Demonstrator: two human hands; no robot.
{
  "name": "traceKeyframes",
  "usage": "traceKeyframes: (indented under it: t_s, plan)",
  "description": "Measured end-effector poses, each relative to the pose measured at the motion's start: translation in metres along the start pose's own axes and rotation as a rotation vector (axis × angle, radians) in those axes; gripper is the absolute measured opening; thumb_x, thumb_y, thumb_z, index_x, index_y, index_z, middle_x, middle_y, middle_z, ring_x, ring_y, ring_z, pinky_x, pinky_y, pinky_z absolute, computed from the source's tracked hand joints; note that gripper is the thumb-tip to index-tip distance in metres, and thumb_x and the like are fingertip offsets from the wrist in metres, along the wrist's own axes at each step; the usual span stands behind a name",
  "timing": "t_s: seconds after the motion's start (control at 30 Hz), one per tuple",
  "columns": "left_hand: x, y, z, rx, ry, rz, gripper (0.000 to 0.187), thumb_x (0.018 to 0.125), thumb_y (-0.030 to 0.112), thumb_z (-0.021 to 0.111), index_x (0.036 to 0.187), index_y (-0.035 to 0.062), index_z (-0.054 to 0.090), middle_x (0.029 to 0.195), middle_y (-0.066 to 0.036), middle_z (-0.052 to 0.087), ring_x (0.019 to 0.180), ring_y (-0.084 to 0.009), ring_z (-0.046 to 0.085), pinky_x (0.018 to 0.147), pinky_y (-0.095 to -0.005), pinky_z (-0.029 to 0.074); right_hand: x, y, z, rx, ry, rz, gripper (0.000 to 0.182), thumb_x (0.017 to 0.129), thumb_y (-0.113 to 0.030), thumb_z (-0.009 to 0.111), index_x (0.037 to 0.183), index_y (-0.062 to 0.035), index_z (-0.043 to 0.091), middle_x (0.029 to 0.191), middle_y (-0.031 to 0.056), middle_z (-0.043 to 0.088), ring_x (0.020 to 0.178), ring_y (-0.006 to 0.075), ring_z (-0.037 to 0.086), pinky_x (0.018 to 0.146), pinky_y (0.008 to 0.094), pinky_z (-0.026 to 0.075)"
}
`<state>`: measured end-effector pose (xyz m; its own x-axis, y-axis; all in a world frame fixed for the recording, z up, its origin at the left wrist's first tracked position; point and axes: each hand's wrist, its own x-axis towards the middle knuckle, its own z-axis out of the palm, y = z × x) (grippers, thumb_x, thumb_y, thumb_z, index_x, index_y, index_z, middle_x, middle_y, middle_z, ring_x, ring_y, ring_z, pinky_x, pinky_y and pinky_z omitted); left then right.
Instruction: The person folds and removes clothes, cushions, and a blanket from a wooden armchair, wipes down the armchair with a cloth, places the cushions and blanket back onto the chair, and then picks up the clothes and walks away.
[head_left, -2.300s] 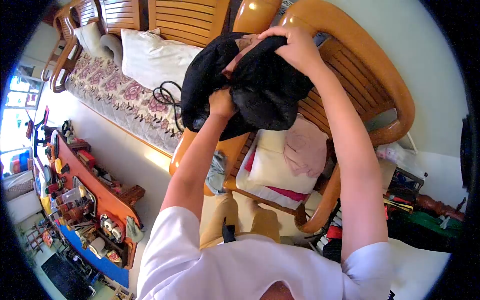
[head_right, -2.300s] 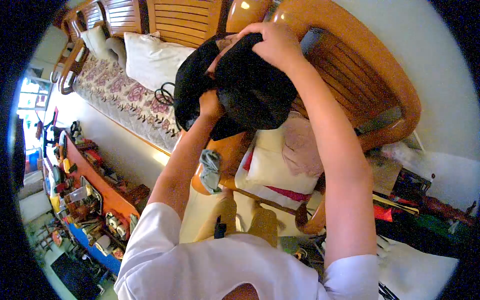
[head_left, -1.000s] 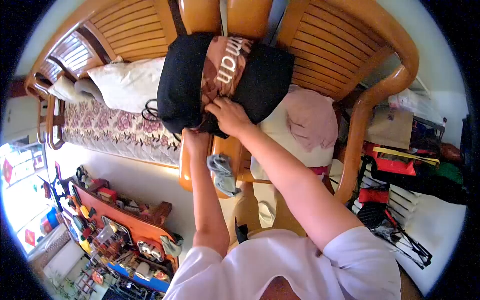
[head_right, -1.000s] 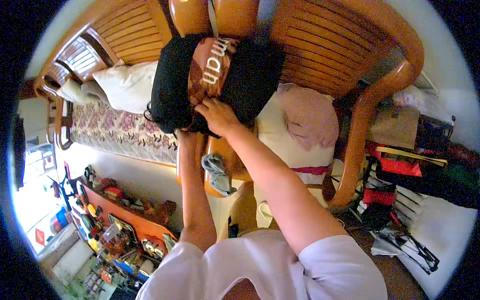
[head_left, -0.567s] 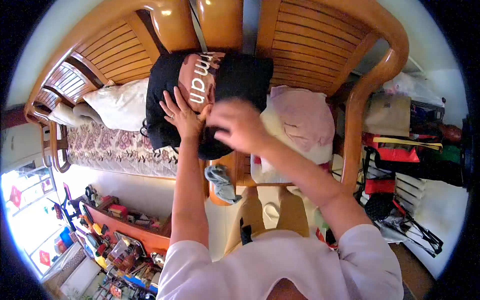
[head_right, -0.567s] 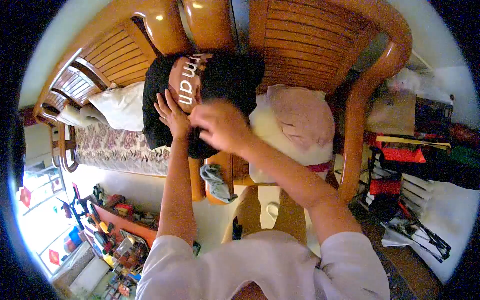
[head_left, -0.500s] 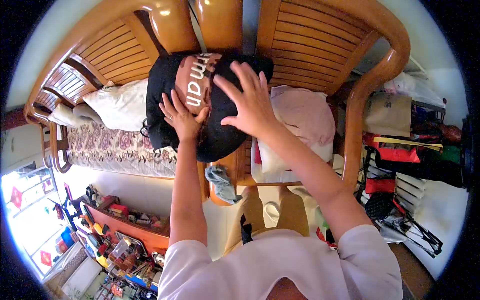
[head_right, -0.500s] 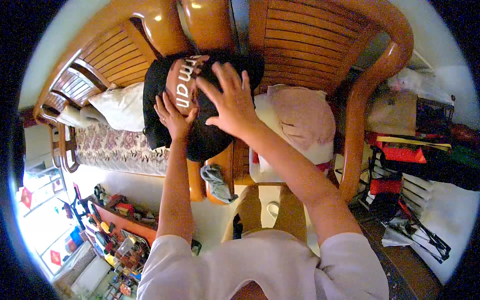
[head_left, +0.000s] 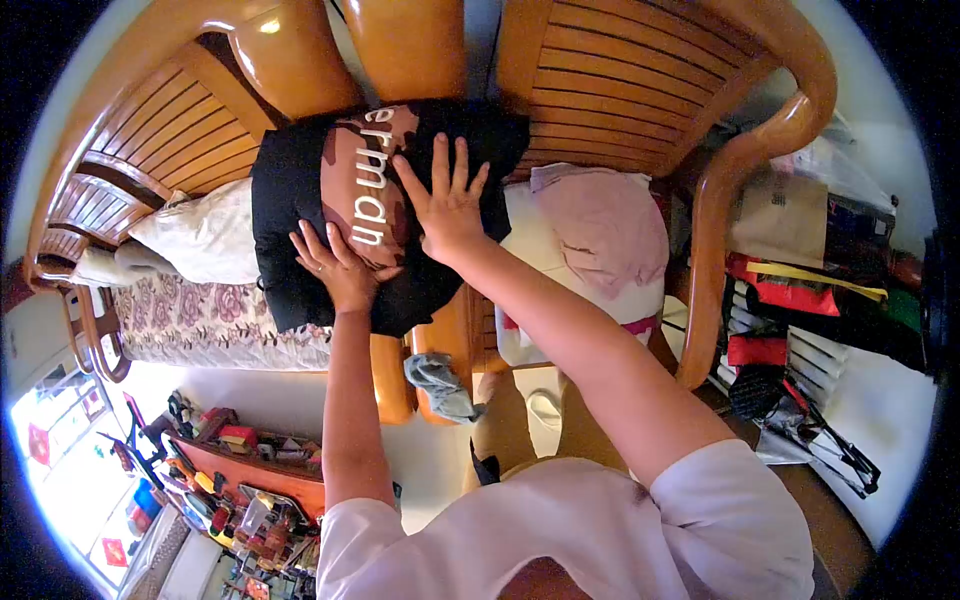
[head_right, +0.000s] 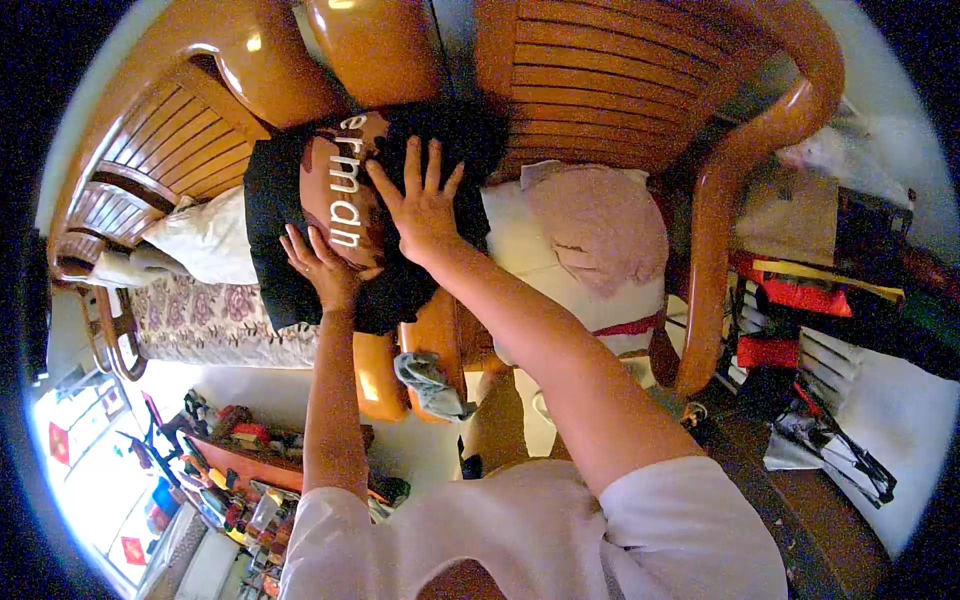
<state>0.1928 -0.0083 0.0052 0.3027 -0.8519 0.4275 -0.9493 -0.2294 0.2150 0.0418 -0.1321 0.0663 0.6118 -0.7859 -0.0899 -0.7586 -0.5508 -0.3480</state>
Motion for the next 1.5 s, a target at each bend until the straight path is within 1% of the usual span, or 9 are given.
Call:
traceKeyframes:
  t_s: [0.17,0.33,0.47,0.53,0.7,0.87,1.03,1.3,1.5]
  plan:
    - [0.005,0.018,-0.020,0.006,0.016,0.051,0.137,0.027,0.060,0.080,0.135,0.0055,0.015,0.142,-0.030,0.013,0.128,-0.0521,0.015,0.100,-0.0623,0.023,-0.018,0.014,-0.012,0.127,0.022,-0.073,0.112,0.057,-0.022,0.082,0.144,-0.0291,0.012,0.147,0.0250,0.002,0.134,0.0481,0.004,0.100,0.0686,0.014]
    - [-0.003,0.027,-0.035,0.083,-0.120,-0.032,0.142,0.030,0.061,0.076,0.137,-0.0039,0.008,0.142,-0.030,0.012,0.129,-0.0493,0.018,0.106,-0.0534,0.023,-0.066,0.080,0.000,0.752,0.496,-0.211,0.046,0.073,-0.022,0.071,0.116,-0.0150,0.058,0.132,0.0200,0.039,0.122,0.0379,0.038,0.101,0.0455,0.033]
    - [-0.006,0.026,-0.030,0.089,-0.089,-0.003,0.142,0.031,0.062,0.076,0.137,-0.0047,0.009,0.142,-0.030,0.012,0.129,-0.0480,0.019,0.106,-0.0523,0.024,-0.127,0.195,0.062,0.178,0.557,0.230,0.029,0.072,-0.015,0.068,0.101,-0.0150,0.068,0.134,0.0211,0.040,0.124,0.0394,0.033,0.103,0.0490,0.024]
    - [-0.005,0.028,-0.032,0.115,-0.099,-0.009,0.141,0.032,0.062,0.076,0.138,-0.0047,0.009,0.142,-0.030,0.012,0.129,-0.0474,0.019,0.106,-0.0521,0.024,-0.156,0.219,0.051,-0.007,0.210,0.242,0.027,0.070,-0.018,0.069,0.097,-0.0142,0.068,0.133,0.0213,0.041,0.125,0.0405,0.032,0.102,0.0507,0.023]
    - [-0.007,0.042,-0.041,0.204,-0.159,-0.095,0.140,0.037,0.061,0.077,0.140,-0.0021,0.006,0.144,-0.027,0.011,0.130,-0.0453,0.020,0.105,-0.0516,0.026,-0.178,0.273,0.068,-0.092,0.230,0.081,0.035,0.061,-0.034,0.076,0.085,-0.0099,0.069,0.112,0.0158,0.058,0.103,0.0367,0.054,0.091,0.0422,0.043]
    - [-0.016,0.080,-0.063,0.260,-0.156,-0.229,0.110,0.058,0.042,0.079,0.142,0.0052,0.017,0.143,-0.024,0.021,0.128,-0.0450,0.025,0.102,-0.0533,0.027,-0.191,0.314,0.050,0.704,-0.040,0.437,0.026,0.069,-0.015,0.072,0.092,-0.0047,0.068,0.085,0.0089,0.066,0.080,0.0205,0.063,0.070,0.0262,0.050]
    - [-0.075,0.185,-0.085,0.017,0.109,-0.138,0.067,0.070,0.015,0.065,0.131,0.0022,0.040,0.136,-0.024,0.032,0.122,-0.0424,0.030,0.100,-0.0539,0.027,-0.194,0.321,0.058,0.571,0.139,0.357,0.025,0.070,-0.014,0.070,0.095,-0.0089,0.069,0.087,0.0077,0.067,0.082,0.0199,0.062,0.080,0.0286,0.047]
    - [-0.217,0.331,-0.069,-0.782,-0.977,0.208,0.044,0.073,0.020,0.070,0.114,0.0085,0.057,0.121,-0.016,0.049,0.116,-0.0342,0.044,0.101,-0.0438,0.034,-0.180,0.272,0.101,0.540,0.161,0.185,0.028,0.072,-0.016,0.067,0.098,-0.0092,0.063,0.088,0.0128,0.061,0.089,0.0240,0.056,0.072,0.0324,0.052]
    - [-0.208,0.281,-0.019,-0.892,-0.817,-0.408,0.063,0.072,0.028,0.076,0.123,0.0016,0.049,0.121,-0.019,0.052,0.112,-0.0317,0.050,0.098,-0.0378,0.038,-0.212,0.304,0.060,1.418,-0.156,0.532,0.025,0.082,-0.014,0.057,0.105,-0.0053,0.060,0.101,0.0116,0.062,0.095,0.0172,0.058,0.081,0.0307,0.050]
